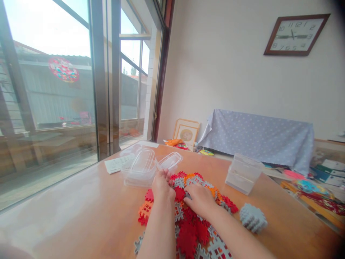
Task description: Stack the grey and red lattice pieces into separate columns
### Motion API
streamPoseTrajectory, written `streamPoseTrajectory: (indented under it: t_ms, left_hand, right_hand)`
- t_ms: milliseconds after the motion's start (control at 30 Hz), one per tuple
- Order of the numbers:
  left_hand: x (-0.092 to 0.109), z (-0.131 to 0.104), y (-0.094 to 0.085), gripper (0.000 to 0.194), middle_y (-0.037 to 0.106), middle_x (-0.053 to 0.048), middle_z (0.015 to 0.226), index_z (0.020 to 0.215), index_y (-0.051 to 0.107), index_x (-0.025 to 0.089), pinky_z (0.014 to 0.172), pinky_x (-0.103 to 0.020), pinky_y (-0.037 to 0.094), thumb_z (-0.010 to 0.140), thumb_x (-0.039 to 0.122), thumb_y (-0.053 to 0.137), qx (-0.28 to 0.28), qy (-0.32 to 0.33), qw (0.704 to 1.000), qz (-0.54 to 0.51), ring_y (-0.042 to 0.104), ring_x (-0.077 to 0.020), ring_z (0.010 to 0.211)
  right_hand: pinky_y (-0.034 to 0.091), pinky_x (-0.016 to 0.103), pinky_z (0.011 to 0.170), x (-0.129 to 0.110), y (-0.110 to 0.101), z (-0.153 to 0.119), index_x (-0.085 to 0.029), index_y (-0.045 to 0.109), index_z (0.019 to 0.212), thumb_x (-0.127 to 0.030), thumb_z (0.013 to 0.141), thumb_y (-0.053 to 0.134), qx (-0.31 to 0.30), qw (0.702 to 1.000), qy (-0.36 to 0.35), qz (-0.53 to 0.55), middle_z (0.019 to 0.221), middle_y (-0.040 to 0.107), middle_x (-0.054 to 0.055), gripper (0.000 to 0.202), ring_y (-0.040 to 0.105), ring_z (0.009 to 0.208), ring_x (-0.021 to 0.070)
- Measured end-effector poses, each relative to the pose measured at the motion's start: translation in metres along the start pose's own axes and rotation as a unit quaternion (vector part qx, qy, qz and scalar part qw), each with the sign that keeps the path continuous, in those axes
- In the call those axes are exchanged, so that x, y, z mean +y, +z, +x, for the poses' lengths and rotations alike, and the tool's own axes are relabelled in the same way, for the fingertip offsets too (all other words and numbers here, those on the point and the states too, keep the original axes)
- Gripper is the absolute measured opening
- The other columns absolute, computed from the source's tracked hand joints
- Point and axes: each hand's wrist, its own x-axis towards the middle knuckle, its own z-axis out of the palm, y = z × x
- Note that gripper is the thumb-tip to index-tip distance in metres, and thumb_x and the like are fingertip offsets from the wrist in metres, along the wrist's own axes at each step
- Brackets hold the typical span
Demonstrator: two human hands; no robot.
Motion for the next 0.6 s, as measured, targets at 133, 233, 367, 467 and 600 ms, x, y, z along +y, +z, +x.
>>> streamPoseTrajectory:
  t_ms: [133,233,367,467,600]
  left_hand:
    - [-0.002,0.001,0.0,0.006,0.067,0.001,0.089,0.092,0.059,0.018,0.055,-0.022,0.036,0.087,0.021,0.059,-0.003,-0.006,1.0,0.004,0.061,-0.0081,0.064]
    - [-0.003,0.001,0.0,0.007,0.068,0.0,0.089,0.092,0.059,0.018,0.054,-0.022,0.036,0.086,0.021,0.06,-0.011,-0.014,1.0,0.009,0.062,-0.0082,0.064]
    - [-0.006,0.001,0.0,0.006,0.068,-0.001,0.089,0.09,0.059,0.017,0.054,-0.021,0.038,0.087,0.022,0.06,-0.025,-0.025,0.999,0.018,0.062,-0.0081,0.064]
    - [-0.008,0.001,0.001,0.006,0.068,-0.001,0.089,0.09,0.059,0.017,0.053,-0.02,0.037,0.087,0.021,0.059,-0.036,-0.027,0.999,0.026,0.062,-0.008,0.064]
    - [-0.01,0.0,0.001,0.005,0.067,-0.001,0.089,0.09,0.058,0.017,0.051,-0.02,0.036,0.086,0.02,0.059,-0.049,-0.028,0.998,0.038,0.061,-0.0073,0.062]
  right_hand:
    - [0.043,0.033,0.077,0.004,0.002,0.002,-0.023,0.072,0.092,-0.044,0.085,0.066,0.002,1.0,0.012,-0.013,0.103,0.067,0.008,0.022,0.063,0.095,0.0253]
    - [0.043,0.034,0.075,0.012,0.004,0.005,-0.025,0.073,0.096,-0.053,0.082,0.067,-0.022,0.999,0.03,-0.011,0.102,0.068,0.008,0.032,0.065,0.093,0.0267]
    - [0.043,0.034,0.074,0.019,0.005,0.012,-0.03,0.073,0.104,-0.056,0.079,0.068,-0.045,0.999,0.029,0.005,0.104,0.069,0.007,0.036,0.066,0.096,0.0271]
    - [0.04,0.031,0.069,0.018,0.006,0.016,-0.027,0.074,0.094,-0.051,0.079,0.068,-0.04,0.999,0.028,-0.004,0.1,0.07,0.006,0.028,0.066,0.09,0.0251]
    - [0.037,0.029,0.064,0.012,0.007,0.019,-0.023,0.074,0.08,-0.042,0.084,0.063,-0.01,1.0,0.009,-0.028,0.087,0.071,0.006,0.022,0.065,0.079,0.0213]
